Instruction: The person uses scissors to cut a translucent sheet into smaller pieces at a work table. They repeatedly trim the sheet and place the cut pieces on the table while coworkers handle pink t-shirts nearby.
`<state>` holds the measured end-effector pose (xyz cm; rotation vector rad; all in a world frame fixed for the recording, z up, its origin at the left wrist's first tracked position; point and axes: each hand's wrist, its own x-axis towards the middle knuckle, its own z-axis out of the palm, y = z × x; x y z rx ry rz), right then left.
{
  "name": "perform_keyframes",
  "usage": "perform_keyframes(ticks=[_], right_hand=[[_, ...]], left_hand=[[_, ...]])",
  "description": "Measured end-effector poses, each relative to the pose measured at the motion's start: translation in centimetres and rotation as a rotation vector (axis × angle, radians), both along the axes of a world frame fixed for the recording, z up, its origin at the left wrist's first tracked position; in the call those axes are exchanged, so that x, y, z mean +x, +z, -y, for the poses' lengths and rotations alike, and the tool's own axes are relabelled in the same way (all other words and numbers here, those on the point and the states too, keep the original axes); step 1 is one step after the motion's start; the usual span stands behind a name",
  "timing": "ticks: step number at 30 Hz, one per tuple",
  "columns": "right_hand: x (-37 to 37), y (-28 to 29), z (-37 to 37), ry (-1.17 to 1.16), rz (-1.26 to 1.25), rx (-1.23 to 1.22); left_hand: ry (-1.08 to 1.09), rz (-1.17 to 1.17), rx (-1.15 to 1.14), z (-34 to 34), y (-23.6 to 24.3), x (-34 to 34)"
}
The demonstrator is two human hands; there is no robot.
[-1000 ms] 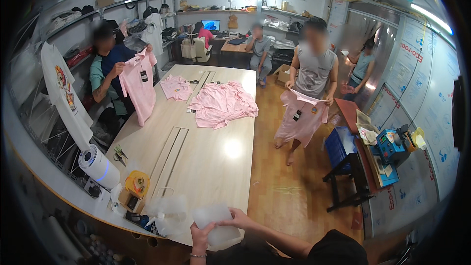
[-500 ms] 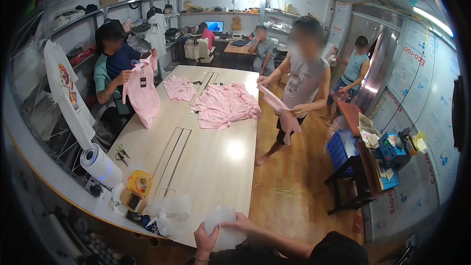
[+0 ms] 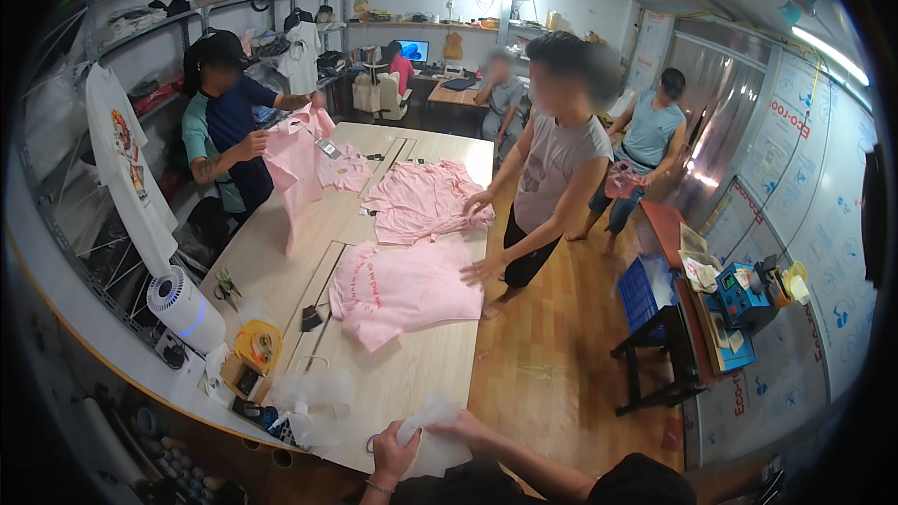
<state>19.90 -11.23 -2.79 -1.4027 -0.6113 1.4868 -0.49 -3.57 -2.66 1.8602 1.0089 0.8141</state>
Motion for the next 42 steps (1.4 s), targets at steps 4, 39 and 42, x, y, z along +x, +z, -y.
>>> perform_keyframes(ticks=[4,39,42], right_hand=[[-0.3,1.0,-0.3,0.017,0.063,-0.055],[-1.4,-3.0,-3.1,-0.146,-0.023,0.003],[-0.9,-1.8,-3.6,-0.136,-0.106,-0.007]], left_hand=[[0.037,0.134,-0.105,0.6,0.0,0.0],[0.008,0.624,-1.004,0.1,-6.1,-1.3],[-0.069,0.702,-1.19,-0.6,-4.8,-0.9]])
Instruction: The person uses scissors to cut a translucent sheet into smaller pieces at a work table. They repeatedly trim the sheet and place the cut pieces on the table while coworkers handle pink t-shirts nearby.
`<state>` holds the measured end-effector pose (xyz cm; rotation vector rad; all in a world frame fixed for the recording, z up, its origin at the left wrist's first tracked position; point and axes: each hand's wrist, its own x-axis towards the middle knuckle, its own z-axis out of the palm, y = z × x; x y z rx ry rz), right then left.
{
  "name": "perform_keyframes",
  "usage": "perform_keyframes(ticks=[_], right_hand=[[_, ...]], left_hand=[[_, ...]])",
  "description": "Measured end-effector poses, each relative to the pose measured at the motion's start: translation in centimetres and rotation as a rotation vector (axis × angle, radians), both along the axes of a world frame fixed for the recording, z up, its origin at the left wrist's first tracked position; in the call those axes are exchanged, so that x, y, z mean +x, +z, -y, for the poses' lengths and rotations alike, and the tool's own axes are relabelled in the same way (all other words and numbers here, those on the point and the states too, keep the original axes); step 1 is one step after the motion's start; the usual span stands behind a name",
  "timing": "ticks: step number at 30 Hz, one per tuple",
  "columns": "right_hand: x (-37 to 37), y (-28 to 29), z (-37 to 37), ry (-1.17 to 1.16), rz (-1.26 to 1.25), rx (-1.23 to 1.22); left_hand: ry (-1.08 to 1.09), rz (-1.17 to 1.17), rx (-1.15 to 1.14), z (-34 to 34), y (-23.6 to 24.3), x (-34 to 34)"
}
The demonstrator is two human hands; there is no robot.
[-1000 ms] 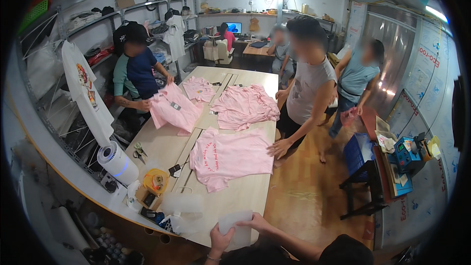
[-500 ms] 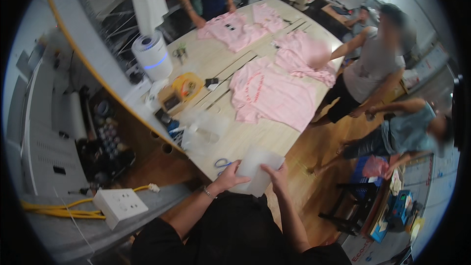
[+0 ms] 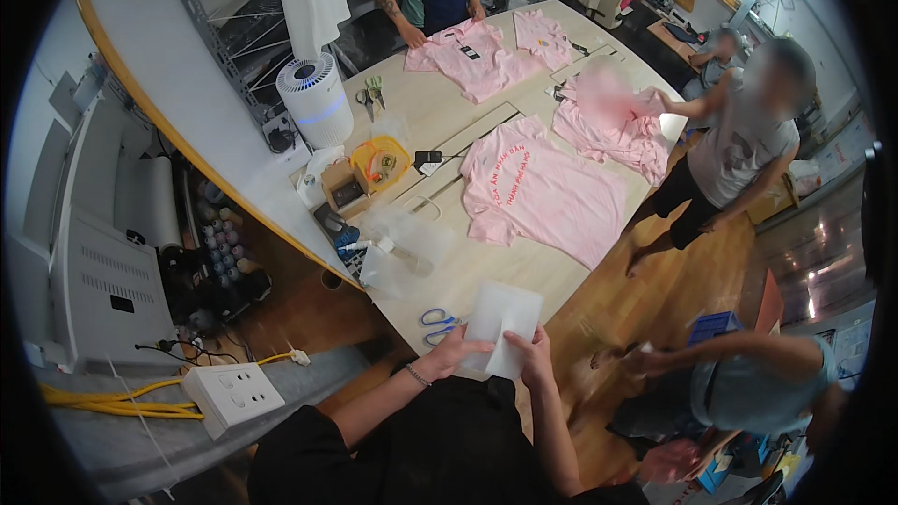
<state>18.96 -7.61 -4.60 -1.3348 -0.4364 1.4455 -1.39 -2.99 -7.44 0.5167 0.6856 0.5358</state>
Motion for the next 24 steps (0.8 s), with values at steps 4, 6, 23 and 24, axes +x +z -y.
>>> perform_keyframes(ticks=[4,6,23,24], right_hand=[[1.3,0.6,0.2,0.023,-0.199,0.019],[2.2,0.2,0.8,0.01,-0.262,0.03],[-0.4,-0.9,0.8,0.104,-0.184,0.034],[-0.7,-1.2,1.5,0.109,-0.167,0.014]], left_hand=[[-0.15,0.037,-0.121,-1.6,2.6,0.9],[-0.183,0.076,-0.125,-2.0,4.6,1.7],[-0.199,0.313,-0.362,0.0,-0.2,-0.2],[-0.214,0.356,-0.362,0.3,0.7,-0.4]])
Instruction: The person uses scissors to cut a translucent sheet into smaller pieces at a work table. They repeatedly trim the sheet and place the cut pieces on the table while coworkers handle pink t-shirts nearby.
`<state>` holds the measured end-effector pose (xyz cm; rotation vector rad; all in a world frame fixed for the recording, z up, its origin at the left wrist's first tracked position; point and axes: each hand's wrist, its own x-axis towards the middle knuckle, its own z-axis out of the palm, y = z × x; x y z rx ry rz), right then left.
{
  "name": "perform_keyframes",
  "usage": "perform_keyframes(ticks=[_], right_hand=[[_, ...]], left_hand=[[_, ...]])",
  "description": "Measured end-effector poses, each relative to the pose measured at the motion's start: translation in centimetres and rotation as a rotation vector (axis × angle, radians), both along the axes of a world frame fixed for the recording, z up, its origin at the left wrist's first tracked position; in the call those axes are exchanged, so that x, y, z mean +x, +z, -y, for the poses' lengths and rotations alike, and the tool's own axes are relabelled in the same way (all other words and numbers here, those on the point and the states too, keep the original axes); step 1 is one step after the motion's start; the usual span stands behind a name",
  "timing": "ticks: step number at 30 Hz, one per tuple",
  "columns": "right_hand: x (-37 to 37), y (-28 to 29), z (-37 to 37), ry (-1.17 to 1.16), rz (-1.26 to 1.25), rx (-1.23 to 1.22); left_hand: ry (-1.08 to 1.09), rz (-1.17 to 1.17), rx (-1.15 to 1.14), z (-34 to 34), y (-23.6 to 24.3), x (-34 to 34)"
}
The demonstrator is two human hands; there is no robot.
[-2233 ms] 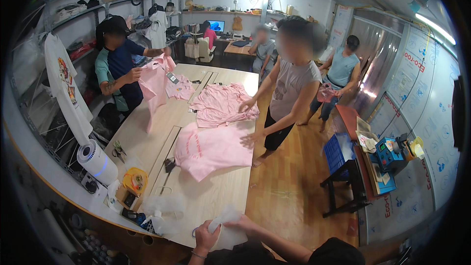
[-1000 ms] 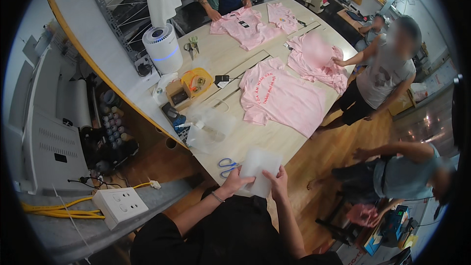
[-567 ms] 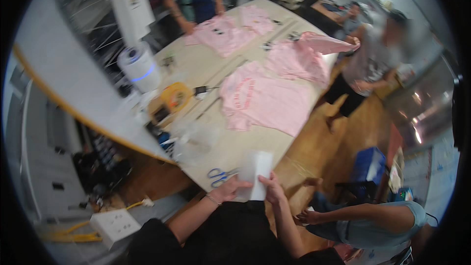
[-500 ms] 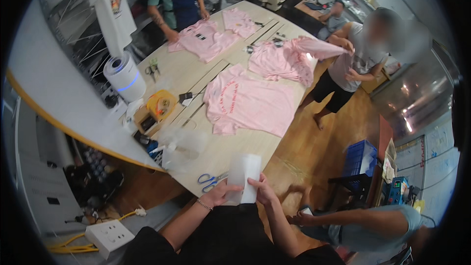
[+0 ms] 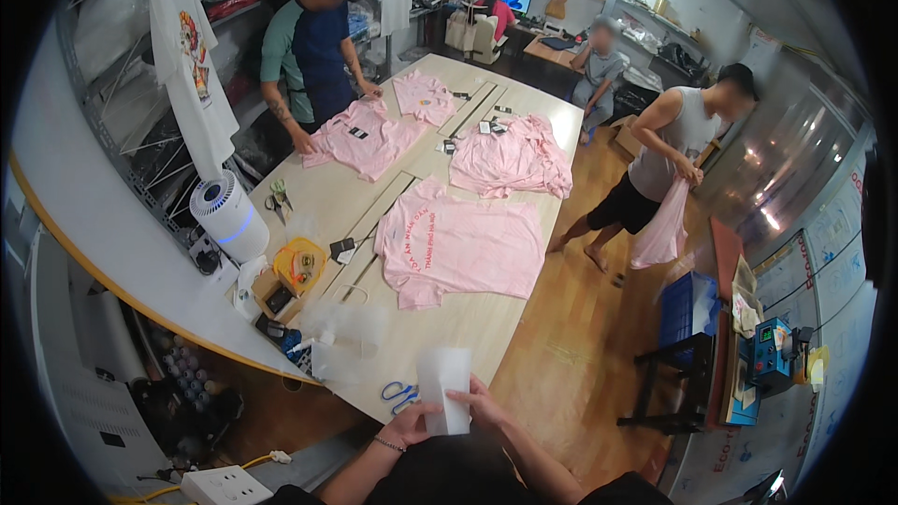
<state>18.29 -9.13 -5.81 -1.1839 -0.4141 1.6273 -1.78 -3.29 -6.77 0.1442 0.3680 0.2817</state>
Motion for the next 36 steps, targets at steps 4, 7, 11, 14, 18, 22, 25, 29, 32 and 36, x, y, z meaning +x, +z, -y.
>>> perform_keyframes(ticks=[4,7,11,14,18,22,25,29,32,36], right_hand=[[0.9,0.6,-0.1,0.254,-0.062,0.117],[2.0,1.7,0.1,0.366,-0.259,0.153],[3.4,0.1,-0.6,0.327,-0.159,0.119],[5.0,1.5,-1.5,0.132,0.029,0.033],[4.8,1.8,-2.2,-0.102,0.357,0.164],[2.7,-1.6,-2.0,-0.142,0.663,0.337],[-0.2,1.0,-2.3,-0.085,0.614,0.403],[-1.9,3.6,-2.1,-0.098,0.423,0.354],[-0.6,4.1,-2.3,-0.044,0.329,0.271],[0.9,3.5,-3.2,0.011,0.174,0.282]], left_hand=[[-0.105,0.152,0.08,0.4,-1.7,0.0],[-0.092,0.269,0.121,1.2,-3.4,1.0],[-0.174,0.363,0.035,0.5,-6.1,2.4],[-0.19,0.126,0.167,-1.8,-3.8,3.4],[0.001,-0.443,0.557,-2.6,-2.2,3.2],[0.091,-0.462,0.996,-1.2,1.9,2.5],[0.142,-0.503,1.024,-0.8,1.9,2.1],[0.297,-0.526,0.856,-1.0,-1.9,1.0],[0.321,-0.456,0.688,-1.3,0.4,0.0],[0.188,-0.373,0.709,-2.1,1.3,-0.5]])
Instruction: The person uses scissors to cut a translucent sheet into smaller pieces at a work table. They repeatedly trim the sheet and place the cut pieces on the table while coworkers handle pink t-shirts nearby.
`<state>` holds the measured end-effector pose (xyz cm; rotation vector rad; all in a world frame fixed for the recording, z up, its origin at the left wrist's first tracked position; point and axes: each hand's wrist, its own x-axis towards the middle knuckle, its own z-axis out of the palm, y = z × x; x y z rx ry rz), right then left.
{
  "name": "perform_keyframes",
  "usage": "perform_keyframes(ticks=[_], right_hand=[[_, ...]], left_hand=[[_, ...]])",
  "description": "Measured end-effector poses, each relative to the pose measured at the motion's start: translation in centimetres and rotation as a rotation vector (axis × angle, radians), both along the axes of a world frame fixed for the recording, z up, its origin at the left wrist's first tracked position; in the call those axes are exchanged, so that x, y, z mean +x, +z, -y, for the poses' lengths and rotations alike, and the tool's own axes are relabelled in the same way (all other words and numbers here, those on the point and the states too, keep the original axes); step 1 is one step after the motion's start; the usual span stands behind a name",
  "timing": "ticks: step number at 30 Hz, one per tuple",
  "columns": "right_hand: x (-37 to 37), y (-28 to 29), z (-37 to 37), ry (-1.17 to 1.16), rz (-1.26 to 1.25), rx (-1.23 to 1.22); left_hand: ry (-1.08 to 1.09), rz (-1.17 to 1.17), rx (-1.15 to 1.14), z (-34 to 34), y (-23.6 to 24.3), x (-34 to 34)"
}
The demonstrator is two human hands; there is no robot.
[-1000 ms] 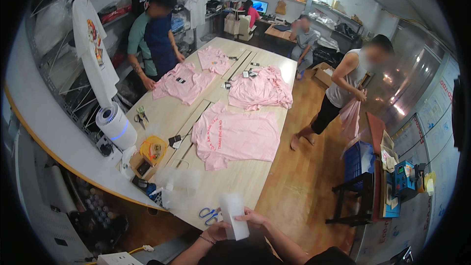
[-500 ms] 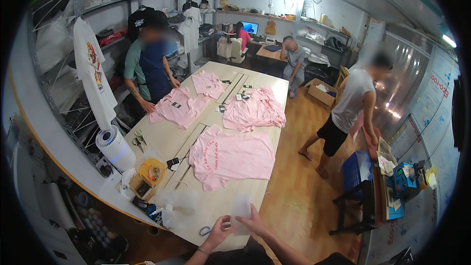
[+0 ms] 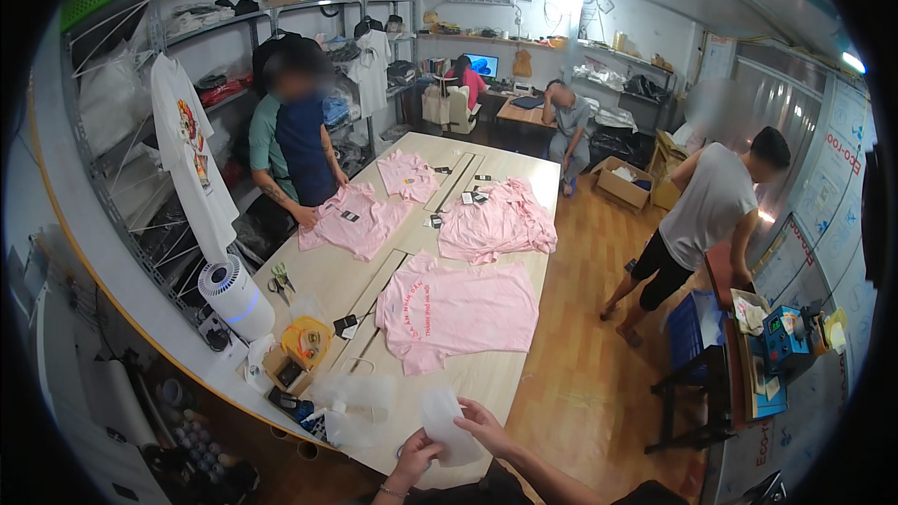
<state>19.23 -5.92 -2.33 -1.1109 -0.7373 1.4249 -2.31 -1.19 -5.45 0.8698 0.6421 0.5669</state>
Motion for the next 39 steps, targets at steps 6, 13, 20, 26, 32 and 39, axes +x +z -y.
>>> perform_keyframes(ticks=[6,13,20,26,32,39], right_hand=[[-1.1,-0.1,1.1,-0.066,0.225,0.002],[-2.0,-0.1,1.4,-0.215,0.308,0.002],[-0.6,0.0,1.2,-0.301,0.169,-0.024],[-1.2,1.8,0.7,-0.109,-0.018,-0.107],[-2.2,1.3,1.6,-0.149,0.053,-0.131],[-0.2,-0.4,1.8,-0.023,0.114,-0.079]], left_hand=[[0.029,0.051,0.115,0.1,-0.9,2.2],[0.064,0.046,0.474,1.4,5.6,3.6],[0.006,0.029,-0.101,-0.3,1.5,-0.2],[0.023,0.084,-0.118,0.2,0.2,-1.5],[0.221,-0.003,-0.009,0.4,1.5,-0.3],[0.183,-0.044,0.184,0.8,5.5,0.8]])
